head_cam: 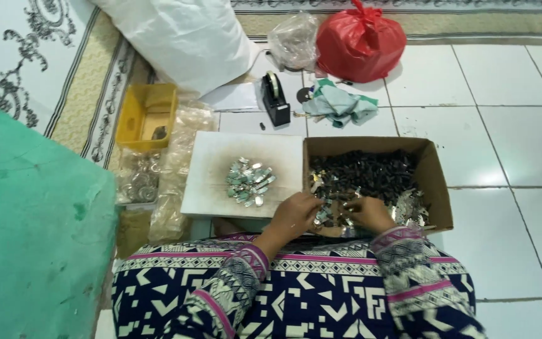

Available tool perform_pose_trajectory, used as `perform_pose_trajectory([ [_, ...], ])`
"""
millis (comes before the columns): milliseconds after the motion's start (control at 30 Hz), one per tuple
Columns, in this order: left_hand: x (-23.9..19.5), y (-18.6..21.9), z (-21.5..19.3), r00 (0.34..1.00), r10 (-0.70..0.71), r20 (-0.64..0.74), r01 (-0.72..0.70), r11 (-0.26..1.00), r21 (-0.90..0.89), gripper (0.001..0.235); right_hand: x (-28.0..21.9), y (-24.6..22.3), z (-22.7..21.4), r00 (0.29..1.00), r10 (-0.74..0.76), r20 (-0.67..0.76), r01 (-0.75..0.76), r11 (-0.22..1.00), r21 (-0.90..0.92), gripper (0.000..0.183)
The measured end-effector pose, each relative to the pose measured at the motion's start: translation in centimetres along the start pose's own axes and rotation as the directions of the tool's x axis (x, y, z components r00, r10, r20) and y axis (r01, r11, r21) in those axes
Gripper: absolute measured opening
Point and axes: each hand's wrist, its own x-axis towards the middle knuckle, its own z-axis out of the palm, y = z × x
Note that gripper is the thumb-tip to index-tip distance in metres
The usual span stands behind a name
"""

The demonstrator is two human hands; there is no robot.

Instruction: Organizing and sorting small metal components from a box onto a flat board on the floor.

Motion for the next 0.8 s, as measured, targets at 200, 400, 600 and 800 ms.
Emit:
perform_pose_trajectory([
  [200, 2.7, 0.0, 7.5, 0.939, -0.157, 0.305, -0.06, 0.799, 0.599, 0.014, 1.3, -4.0, 0.8, 0.998, 0.055, 0.025, -0.046, 0.962, -0.267, 0.026],
  [400, 3.5, 0.7, 8.5, 0.828, -0.393, 0.4, -0.073, 0.632, 0.772, 0.008, 5.4, -0.6, 4.1, 0.999, -0.034, 0.016, 0.037, 0.985, -0.166, 0.024],
  [600, 3.9, 1.2, 8.3, 0.778, -0.454, 0.435, -0.087, 0.608, 0.79, 0.018, 7.2, -0.2, 5.7, 0.989, -0.146, 0.03, 0.149, 0.967, -0.205, 0.022],
  [800, 3.7, 0.9, 8.5, 0.784, -0.454, 0.424, -0.104, 0.577, 0.81, 0.021, 5.1, -1.6, 4.1, 0.989, -0.142, 0.048, 0.146, 0.984, -0.106, 0.026],
])
